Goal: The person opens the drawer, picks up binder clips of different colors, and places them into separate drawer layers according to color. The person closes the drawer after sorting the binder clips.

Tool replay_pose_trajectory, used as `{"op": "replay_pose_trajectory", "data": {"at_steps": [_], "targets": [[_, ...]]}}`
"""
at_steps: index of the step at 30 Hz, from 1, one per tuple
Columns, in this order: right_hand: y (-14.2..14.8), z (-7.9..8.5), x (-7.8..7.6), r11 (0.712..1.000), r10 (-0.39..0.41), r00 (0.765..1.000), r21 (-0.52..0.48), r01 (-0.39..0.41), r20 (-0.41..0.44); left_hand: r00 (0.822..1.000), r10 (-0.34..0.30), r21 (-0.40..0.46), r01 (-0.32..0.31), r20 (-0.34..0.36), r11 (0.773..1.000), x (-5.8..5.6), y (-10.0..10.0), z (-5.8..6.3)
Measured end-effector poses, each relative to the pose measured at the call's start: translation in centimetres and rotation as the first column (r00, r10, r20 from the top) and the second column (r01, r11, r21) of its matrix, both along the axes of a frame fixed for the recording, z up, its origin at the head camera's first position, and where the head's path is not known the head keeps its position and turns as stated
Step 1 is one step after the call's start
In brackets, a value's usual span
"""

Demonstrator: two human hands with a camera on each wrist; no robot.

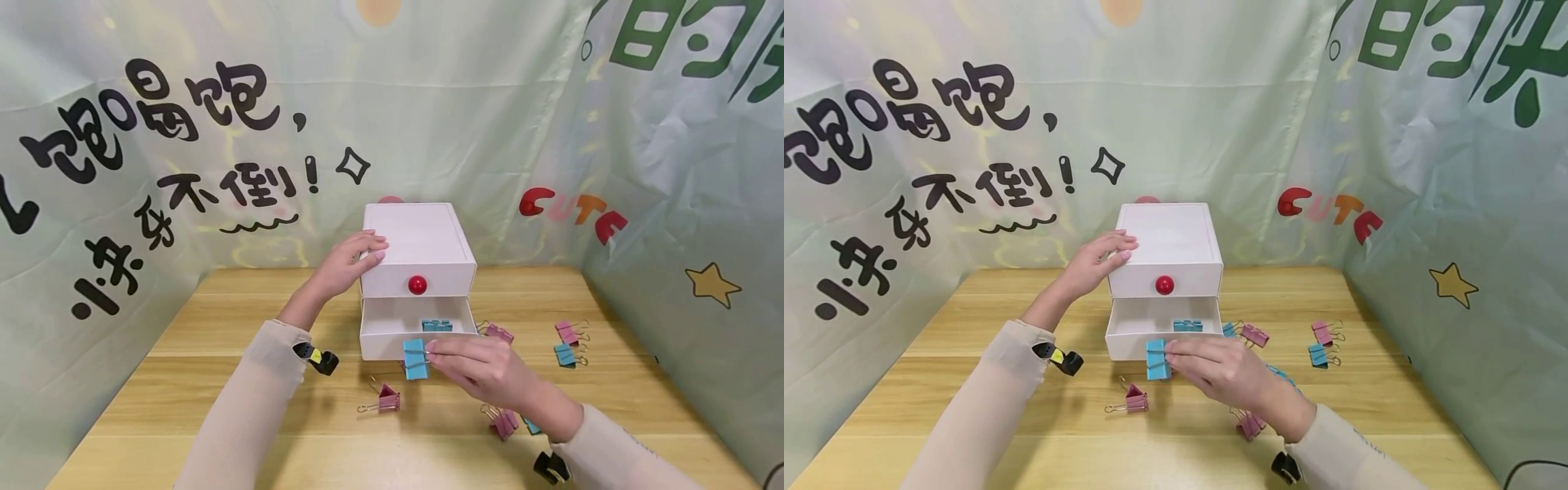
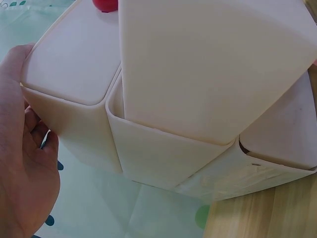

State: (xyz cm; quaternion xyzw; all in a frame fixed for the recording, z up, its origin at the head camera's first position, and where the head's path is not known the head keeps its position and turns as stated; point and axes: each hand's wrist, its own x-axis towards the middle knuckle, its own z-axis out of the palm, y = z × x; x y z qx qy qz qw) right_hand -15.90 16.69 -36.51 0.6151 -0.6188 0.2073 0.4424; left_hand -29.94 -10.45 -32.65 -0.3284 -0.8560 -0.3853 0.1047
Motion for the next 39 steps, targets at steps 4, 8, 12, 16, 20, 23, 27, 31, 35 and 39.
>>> {"op": "replay_pose_trajectory", "data": {"at_steps": [4,8,12,16,20,23,27,31,35,39], "targets": [[0.2,0.4,-0.6,0.998,-0.055,0.997,-0.011,0.056,0.053,1.0,-0.001,-0.005,0.001,-0.009,1.0,0.0,0.0,0.1],[0.4,1.0,-1.1,0.993,-0.118,0.981,0.007,0.118,0.156,1.0,0.002,-0.006,-0.002,0.002,1.0,0.1,0.0,0.2],[0.5,1.7,-1.6,0.982,-0.188,0.941,0.055,0.18,0.28,1.0,0.004,-0.009,-0.004,0.013,1.0,0.1,0.0,0.1],[0.4,2.4,-2.1,0.958,-0.282,0.866,0.073,0.278,0.412,1.0,0.0,-0.005,0.0,0.007,1.0,0.1,0.0,0.1],[-0.1,2.9,-2.6,0.906,-0.407,0.773,0.109,0.408,0.486,1.0,0.001,-0.002,-0.001,0.007,1.0,0.0,0.0,0.1],[-0.6,3.0,-2.9,0.866,-0.48,0.688,0.169,0.47,0.544,1.0,0.009,-0.01,-0.009,0.02,1.0,0.1,0.0,0.1],[-1.1,2.7,-3.4,0.837,-0.526,0.613,0.229,0.497,0.589,0.999,0.013,-0.016,-0.012,0.032,1.0,0.2,0.0,0.0],[-1.9,2.1,-4.2,0.824,-0.561,0.646,0.273,0.497,0.517,0.999,0.009,-0.012,-0.009,0.033,1.0,0.2,0.0,-0.1],[-2.7,1.8,-4.8,0.817,-0.577,0.667,0.316,0.483,0.472,1.0,0.005,-0.004,-0.005,0.029,1.0,0.3,-0.1,0.0],[-3.2,1.8,-4.9,0.812,-0.583,0.616,0.363,0.457,0.53,1.0,0.0,-0.008,0.0,0.019,1.0,0.2,0.0,0.0]]}}
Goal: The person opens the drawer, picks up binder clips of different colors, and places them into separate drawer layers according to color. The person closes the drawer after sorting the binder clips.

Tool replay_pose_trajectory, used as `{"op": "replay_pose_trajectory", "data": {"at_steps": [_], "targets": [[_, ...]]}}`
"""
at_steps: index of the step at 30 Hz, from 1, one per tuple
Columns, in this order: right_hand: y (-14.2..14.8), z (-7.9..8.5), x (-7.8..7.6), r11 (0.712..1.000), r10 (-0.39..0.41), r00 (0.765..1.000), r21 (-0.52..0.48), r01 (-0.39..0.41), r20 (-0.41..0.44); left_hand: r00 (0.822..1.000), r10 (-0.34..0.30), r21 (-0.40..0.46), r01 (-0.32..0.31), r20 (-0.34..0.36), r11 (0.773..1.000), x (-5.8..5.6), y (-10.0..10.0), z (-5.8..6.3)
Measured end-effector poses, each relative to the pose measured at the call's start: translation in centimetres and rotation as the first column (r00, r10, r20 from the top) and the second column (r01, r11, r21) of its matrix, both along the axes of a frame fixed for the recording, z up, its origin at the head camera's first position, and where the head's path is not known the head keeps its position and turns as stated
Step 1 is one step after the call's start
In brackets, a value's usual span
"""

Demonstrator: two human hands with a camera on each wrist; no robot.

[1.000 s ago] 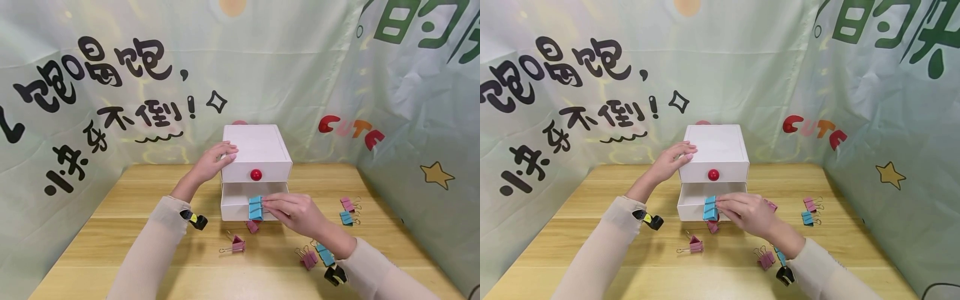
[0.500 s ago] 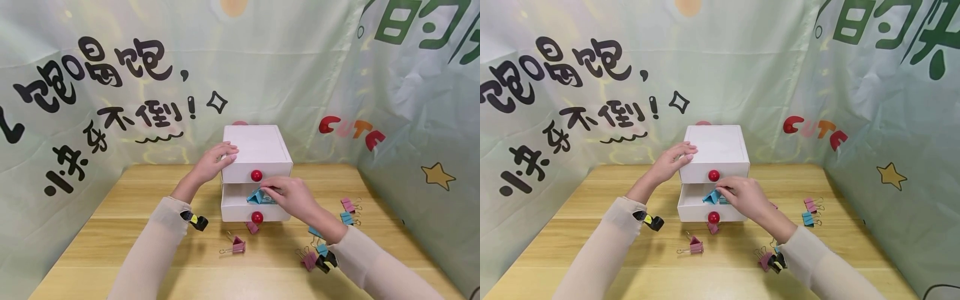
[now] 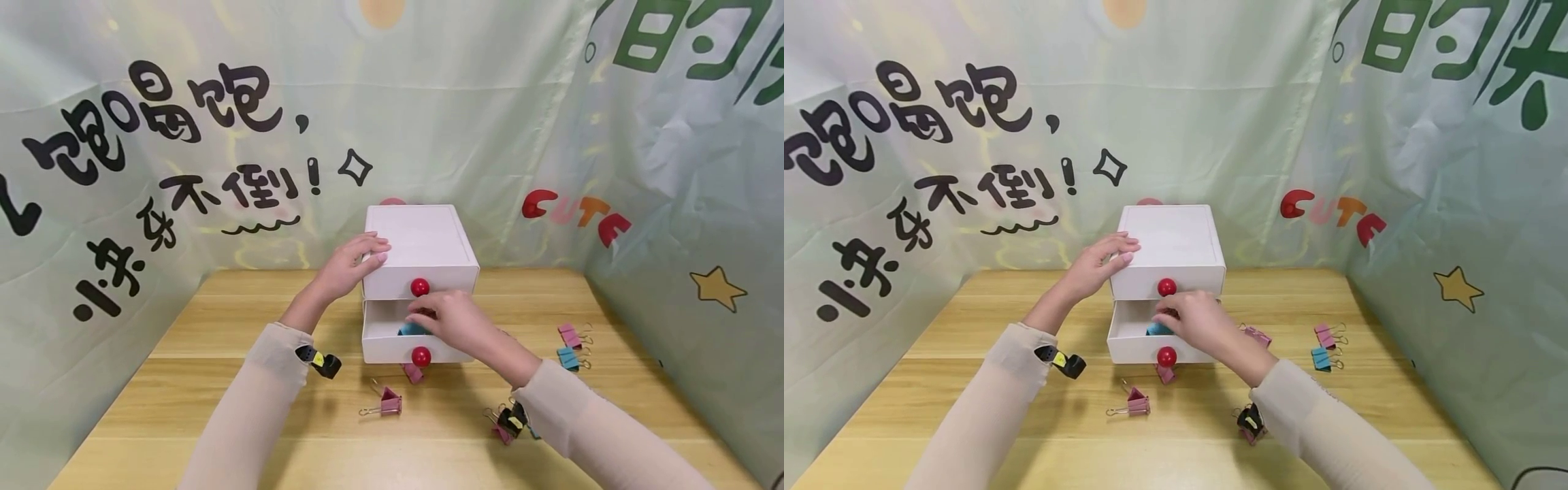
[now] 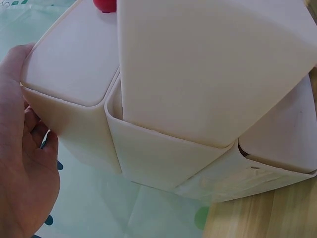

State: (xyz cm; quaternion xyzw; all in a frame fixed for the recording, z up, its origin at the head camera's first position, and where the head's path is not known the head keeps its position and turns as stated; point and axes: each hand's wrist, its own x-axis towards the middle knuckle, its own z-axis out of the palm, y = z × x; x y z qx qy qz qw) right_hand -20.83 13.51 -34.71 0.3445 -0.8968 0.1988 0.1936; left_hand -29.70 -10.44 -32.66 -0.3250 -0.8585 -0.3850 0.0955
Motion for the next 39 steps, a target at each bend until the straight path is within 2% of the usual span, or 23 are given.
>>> {"op": "replay_pose_trajectory", "data": {"at_steps": [6,9,11,15,18,21,24,27,30,34,39], "targets": [[0.7,0.4,0.4,0.996,0.01,0.992,-0.091,0.002,0.128,1.0,0.001,0.002,-0.001,0.002,1.0,-0.1,0.2,0.0],[1.4,0.8,0.7,0.985,0.036,0.962,-0.173,0.012,0.269,1.0,0.009,0.007,-0.009,0.001,1.0,-0.1,0.2,0.1],[2.1,1.0,1.0,0.974,0.066,0.921,-0.224,0.023,0.384,1.0,0.008,0.005,-0.008,-0.001,1.0,0.0,0.3,0.2],[3.4,1.4,1.8,0.94,0.164,0.803,-0.337,0.049,0.574,1.0,0.005,-0.008,-0.005,-0.005,1.0,-0.1,0.3,0.2],[4.1,1.8,2.3,0.893,0.255,0.719,-0.443,0.082,0.647,1.0,0.005,-0.006,-0.005,-0.002,1.0,-0.1,0.2,0.1],[4.8,2.0,2.7,0.848,0.319,0.669,-0.517,0.115,0.671,1.0,0.007,0.002,-0.007,0.003,1.0,-0.2,0.2,0.0],[5.6,1.9,3.1,0.829,0.341,0.653,-0.543,0.13,0.676,1.0,0.011,0.004,-0.012,0.007,1.0,-0.2,0.2,0.0],[6.5,1.5,3.6,0.833,0.332,0.655,-0.537,0.134,0.678,1.0,0.013,-0.001,-0.013,0.01,1.0,-0.1,0.2,-0.1],[7.5,1.1,4.0,0.834,0.311,0.647,-0.526,0.164,0.696,1.0,0.014,-0.001,-0.014,0.008,1.0,-0.2,0.2,-0.1],[8.7,0.6,4.3,0.817,0.308,0.631,-0.538,0.209,0.713,1.0,0.02,0.003,-0.02,0.01,1.0,-0.2,0.1,-0.1],[10.1,-0.2,4.6,0.802,0.327,0.617,-0.556,0.219,0.715,1.0,0.016,0.003,-0.016,0.016,1.0,-0.2,0.2,-0.1]]}}
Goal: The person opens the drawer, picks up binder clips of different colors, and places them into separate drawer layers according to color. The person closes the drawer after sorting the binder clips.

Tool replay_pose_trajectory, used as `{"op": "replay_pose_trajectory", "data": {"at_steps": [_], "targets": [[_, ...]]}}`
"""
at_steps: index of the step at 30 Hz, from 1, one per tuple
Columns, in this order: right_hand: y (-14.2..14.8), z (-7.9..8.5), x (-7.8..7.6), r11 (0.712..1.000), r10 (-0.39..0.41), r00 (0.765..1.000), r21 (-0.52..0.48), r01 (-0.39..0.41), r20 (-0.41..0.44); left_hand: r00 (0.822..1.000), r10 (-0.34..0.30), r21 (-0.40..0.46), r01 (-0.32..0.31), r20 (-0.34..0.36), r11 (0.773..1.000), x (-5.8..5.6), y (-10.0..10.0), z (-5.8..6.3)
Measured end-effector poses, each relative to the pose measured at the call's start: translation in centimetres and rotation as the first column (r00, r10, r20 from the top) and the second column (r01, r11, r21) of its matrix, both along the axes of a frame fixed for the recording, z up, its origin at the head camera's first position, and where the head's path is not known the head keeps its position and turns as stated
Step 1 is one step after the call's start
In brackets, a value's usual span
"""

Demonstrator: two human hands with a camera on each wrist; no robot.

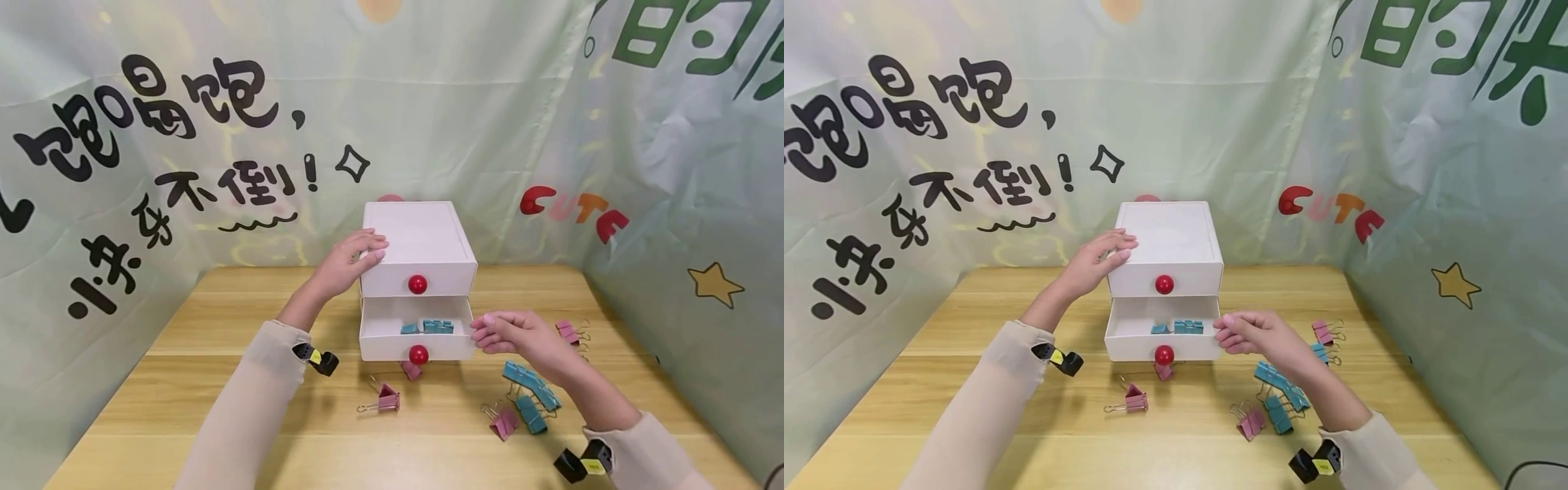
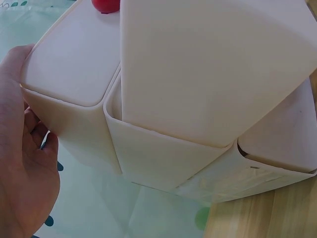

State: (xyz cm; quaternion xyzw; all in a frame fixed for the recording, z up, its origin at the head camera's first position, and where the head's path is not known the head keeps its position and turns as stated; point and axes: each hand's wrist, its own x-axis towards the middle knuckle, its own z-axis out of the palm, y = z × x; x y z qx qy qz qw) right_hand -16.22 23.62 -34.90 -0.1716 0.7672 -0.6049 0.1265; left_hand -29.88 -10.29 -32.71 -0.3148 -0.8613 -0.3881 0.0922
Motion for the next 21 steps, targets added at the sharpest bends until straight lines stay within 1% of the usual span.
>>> {"op": "replay_pose_trajectory", "data": {"at_steps": [2,6,11,18,21], "targets": [[0.6,-0.3,0.1,1.0,0.003,1.0,-0.013,-0.003,-0.001,1.0,-0.002,0.001,0.002,-0.003,1.0,0.0,0.0,0.0],[2.1,-0.9,0.2,0.999,-0.001,0.999,-0.051,0.0,-0.036,1.0,-0.004,0.005,0.004,-0.014,1.0,0.0,0.0,0.0],[3.9,-1.7,0.4,0.996,-0.029,0.998,-0.09,0.023,-0.06,1.0,-0.007,0.001,0.007,-0.017,1.0,-0.1,0.0,0.0],[5.5,-3.3,0.4,0.993,-0.113,0.993,-0.046,0.111,-0.045,1.0,-0.006,0.003,0.006,-0.013,1.0,0.0,0.1,0.0],[6.1,-4.2,0.4,0.991,-0.129,0.99,-0.034,0.128,-0.049,1.0,-0.006,0.001,0.006,-0.016,1.0,0.0,-0.1,0.0]]}}
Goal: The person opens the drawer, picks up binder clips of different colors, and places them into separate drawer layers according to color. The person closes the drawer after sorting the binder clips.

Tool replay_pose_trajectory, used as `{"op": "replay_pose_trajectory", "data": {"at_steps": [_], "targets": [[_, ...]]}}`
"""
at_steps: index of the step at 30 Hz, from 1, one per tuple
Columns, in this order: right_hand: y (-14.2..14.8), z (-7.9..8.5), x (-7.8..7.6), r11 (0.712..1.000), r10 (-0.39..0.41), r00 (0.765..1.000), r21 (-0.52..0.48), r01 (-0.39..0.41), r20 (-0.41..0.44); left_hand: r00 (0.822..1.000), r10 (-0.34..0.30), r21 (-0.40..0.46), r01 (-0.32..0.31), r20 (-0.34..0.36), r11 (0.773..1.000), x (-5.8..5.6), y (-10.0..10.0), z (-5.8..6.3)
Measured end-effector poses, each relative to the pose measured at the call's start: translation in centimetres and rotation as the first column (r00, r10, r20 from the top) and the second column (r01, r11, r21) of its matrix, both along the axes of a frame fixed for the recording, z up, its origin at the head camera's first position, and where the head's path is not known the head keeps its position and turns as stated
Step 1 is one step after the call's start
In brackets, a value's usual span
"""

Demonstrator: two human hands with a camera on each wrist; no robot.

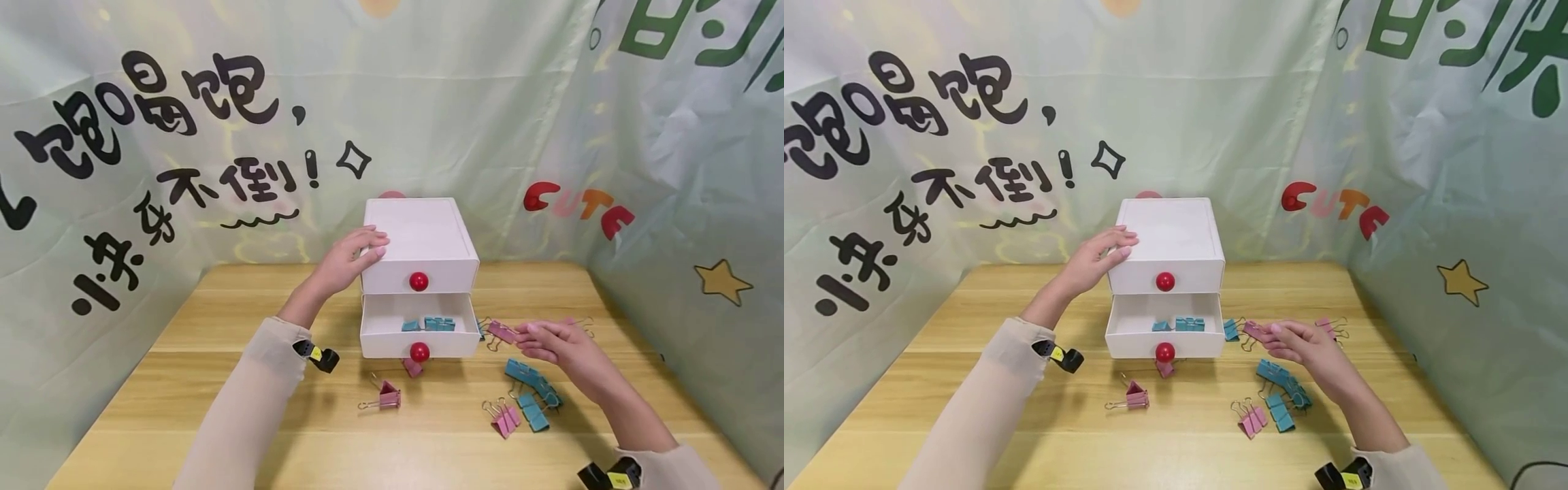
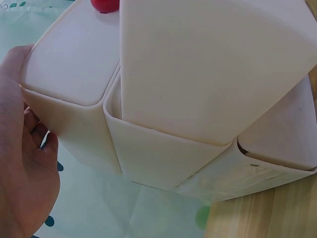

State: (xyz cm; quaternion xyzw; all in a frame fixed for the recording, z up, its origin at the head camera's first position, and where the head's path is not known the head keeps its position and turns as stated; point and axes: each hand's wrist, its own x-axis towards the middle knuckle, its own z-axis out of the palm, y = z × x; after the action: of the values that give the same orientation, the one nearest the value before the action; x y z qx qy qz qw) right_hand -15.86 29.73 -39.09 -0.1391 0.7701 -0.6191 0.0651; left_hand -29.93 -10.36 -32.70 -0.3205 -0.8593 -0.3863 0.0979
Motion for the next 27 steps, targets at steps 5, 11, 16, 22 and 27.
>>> {"op": "replay_pose_trajectory", "data": {"at_steps": [5,11,16,22,27], "targets": [[1.2,-1.0,0.1,0.999,-0.043,0.999,0.012,0.043,-0.006,1.0,-0.006,0.004,0.006,-0.006,1.0,-0.2,0.0,0.0],[1.9,-1.6,0.0,0.998,-0.054,0.998,0.012,0.054,-0.043,1.0,-0.008,0.011,0.008,-0.011,1.0,-0.2,0.0,0.0],[2.3,-2.1,0.1,0.997,-0.059,0.996,0.037,0.062,-0.073,1.0,-0.009,0.008,0.009,-0.006,1.0,-0.2,0.2,-0.2],[2.0,-2.7,0.1,0.967,-0.096,0.993,0.231,0.108,-0.063,1.0,-0.015,0.045,0.016,-0.015,0.999,-0.3,0.2,-0.6],[1.9,-3.0,0.2,0.94,-0.088,0.993,0.323,0.107,-0.074,1.0,-0.01,0.071,0.012,-0.02,0.997,-0.3,0.2,-0.8]]}}
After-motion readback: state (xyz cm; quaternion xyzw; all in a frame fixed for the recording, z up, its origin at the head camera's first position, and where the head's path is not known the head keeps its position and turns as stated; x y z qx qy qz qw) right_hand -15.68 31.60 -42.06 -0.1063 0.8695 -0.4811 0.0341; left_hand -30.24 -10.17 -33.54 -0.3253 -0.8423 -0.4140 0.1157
